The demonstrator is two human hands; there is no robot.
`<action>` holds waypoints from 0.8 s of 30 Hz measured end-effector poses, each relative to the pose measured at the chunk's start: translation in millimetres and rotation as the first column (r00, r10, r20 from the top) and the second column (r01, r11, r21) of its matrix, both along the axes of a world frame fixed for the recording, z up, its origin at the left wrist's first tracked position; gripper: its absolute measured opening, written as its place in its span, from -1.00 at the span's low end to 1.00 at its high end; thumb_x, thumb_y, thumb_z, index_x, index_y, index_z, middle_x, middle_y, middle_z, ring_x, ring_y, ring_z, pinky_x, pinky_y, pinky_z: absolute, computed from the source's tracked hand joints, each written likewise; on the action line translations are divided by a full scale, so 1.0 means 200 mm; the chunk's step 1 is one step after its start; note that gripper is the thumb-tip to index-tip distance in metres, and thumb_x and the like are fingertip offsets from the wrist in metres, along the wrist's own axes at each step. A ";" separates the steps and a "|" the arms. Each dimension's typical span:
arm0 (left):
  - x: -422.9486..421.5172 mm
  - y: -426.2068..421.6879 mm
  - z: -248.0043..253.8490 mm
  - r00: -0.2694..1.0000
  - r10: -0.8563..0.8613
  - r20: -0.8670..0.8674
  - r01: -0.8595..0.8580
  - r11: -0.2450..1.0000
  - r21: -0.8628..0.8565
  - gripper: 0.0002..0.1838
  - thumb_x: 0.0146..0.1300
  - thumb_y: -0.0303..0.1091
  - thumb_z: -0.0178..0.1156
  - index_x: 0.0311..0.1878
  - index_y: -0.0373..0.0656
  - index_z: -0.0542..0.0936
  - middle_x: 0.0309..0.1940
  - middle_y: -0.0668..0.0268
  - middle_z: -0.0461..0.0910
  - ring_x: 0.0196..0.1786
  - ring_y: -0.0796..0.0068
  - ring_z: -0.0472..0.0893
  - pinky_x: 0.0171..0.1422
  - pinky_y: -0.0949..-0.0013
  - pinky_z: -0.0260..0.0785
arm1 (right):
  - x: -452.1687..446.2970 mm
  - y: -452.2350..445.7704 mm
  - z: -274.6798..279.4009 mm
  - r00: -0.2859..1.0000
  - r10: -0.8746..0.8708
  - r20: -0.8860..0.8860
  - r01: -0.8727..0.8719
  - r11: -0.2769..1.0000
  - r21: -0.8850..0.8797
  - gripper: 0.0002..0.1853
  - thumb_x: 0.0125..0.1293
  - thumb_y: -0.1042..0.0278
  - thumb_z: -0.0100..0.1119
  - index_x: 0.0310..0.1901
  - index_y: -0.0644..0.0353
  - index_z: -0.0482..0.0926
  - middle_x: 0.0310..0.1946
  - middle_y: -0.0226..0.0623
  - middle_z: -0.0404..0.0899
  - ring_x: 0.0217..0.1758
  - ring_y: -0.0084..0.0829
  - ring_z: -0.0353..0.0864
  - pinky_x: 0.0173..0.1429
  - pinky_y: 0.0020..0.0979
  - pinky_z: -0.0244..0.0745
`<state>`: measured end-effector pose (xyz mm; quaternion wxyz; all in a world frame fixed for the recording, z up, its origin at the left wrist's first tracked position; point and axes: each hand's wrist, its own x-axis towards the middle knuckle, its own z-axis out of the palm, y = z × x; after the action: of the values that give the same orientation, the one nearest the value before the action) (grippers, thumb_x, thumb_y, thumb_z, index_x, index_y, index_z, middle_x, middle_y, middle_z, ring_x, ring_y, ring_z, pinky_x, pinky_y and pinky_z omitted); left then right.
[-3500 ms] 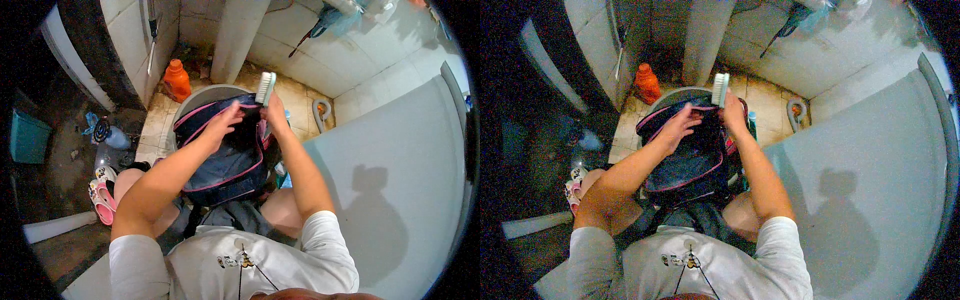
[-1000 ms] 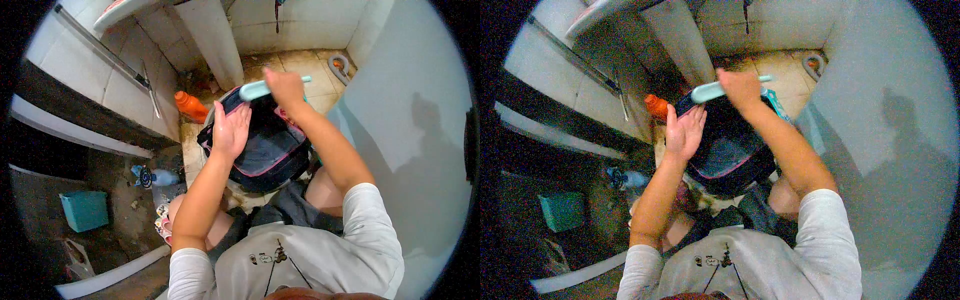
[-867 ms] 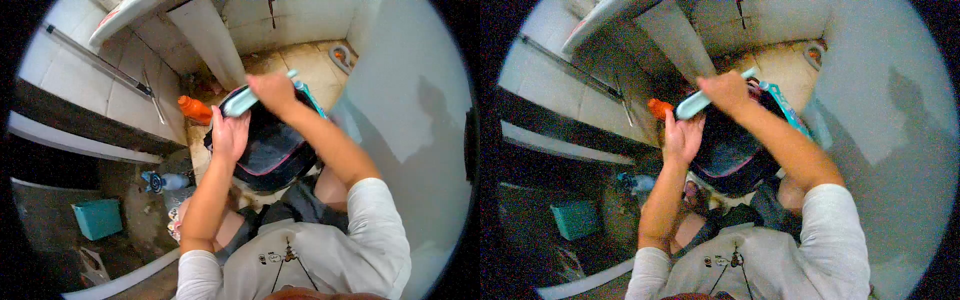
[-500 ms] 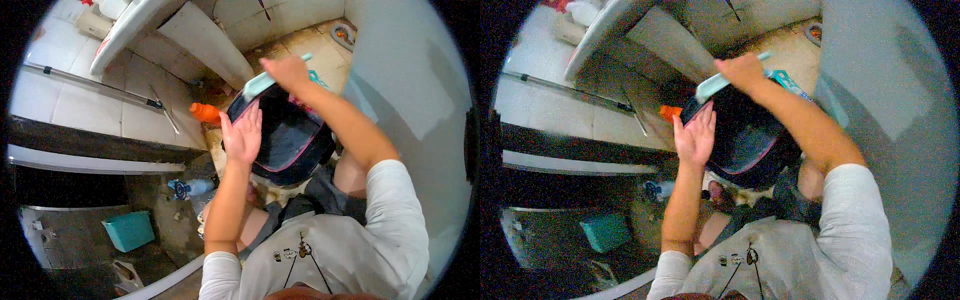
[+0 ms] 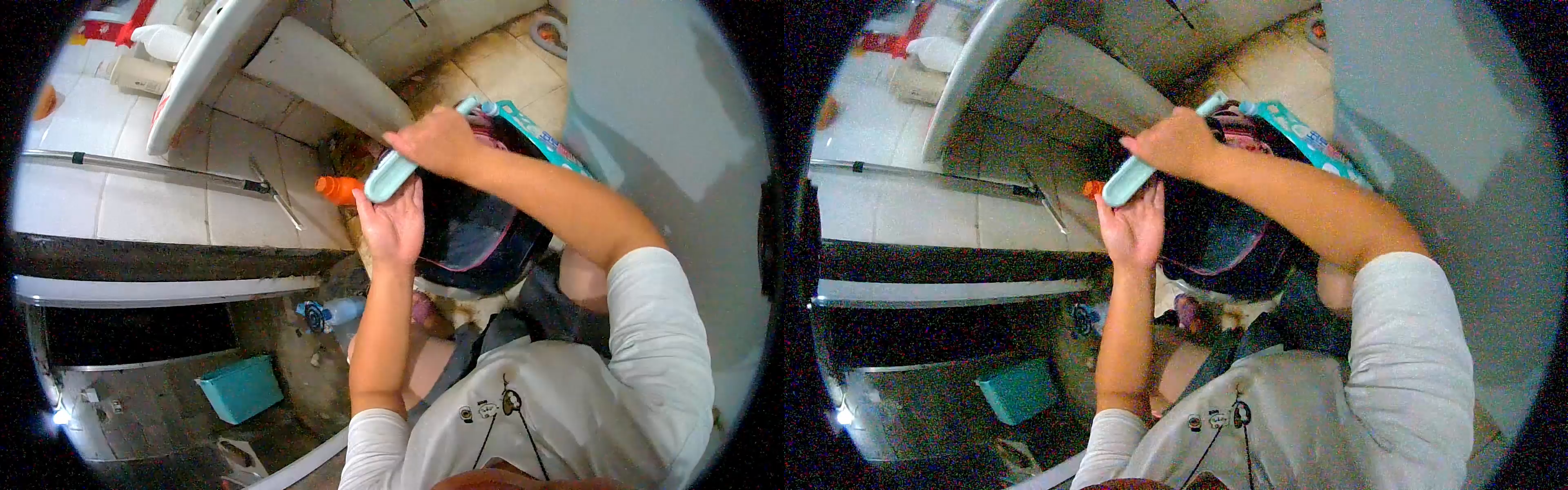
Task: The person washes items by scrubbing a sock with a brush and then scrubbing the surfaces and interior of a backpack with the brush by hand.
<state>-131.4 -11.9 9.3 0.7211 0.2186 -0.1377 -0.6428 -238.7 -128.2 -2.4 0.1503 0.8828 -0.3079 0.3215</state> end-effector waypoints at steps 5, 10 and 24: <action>0.02 0.03 -0.02 0.995 -0.087 -0.039 0.087 0.996 0.000 -0.28 0.30 0.13 -0.36 0.21 -0.40 0.13 0.26 0.00 0.10 0.36 0.16 0.03 0.40 0.18 -0.15 | -0.13 -0.14 0.00 0.966 -0.252 -0.061 0.258 0.957 0.132 -0.92 0.12 0.24 -0.01 -0.40 -0.06 0.48 -0.70 -0.37 0.50 -0.65 -0.34 0.54 -0.66 -0.29 0.34; 0.03 0.02 -0.03 0.999 -0.049 -0.006 0.049 0.999 0.010 -0.28 0.30 0.12 -0.37 0.21 -0.41 0.11 0.27 0.01 0.08 0.36 0.17 0.02 0.41 0.20 -0.16 | -0.01 -0.01 0.01 0.998 -0.042 0.044 0.042 0.999 0.005 -0.84 0.14 0.22 -0.02 -0.52 -0.02 0.50 -0.72 -0.38 0.49 -0.66 -0.33 0.54 -0.67 -0.27 0.34; 0.02 0.05 -0.01 0.998 -0.059 -0.017 0.059 0.998 0.018 -0.35 0.31 0.09 -0.37 0.16 -0.35 0.24 0.22 0.03 0.18 0.32 0.17 0.12 0.39 0.17 -0.13 | -0.10 -0.08 -0.01 0.991 -0.131 -0.009 0.131 0.991 0.027 -0.92 0.09 0.22 0.01 -0.42 -0.05 0.48 -0.74 -0.35 0.47 -0.68 -0.32 0.54 -0.68 -0.32 0.36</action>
<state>-127.1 -2.8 7.0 0.7008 0.2159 -0.1321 -0.6669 -259.7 -143.6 -4.1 0.1600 0.8638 -0.3690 0.3035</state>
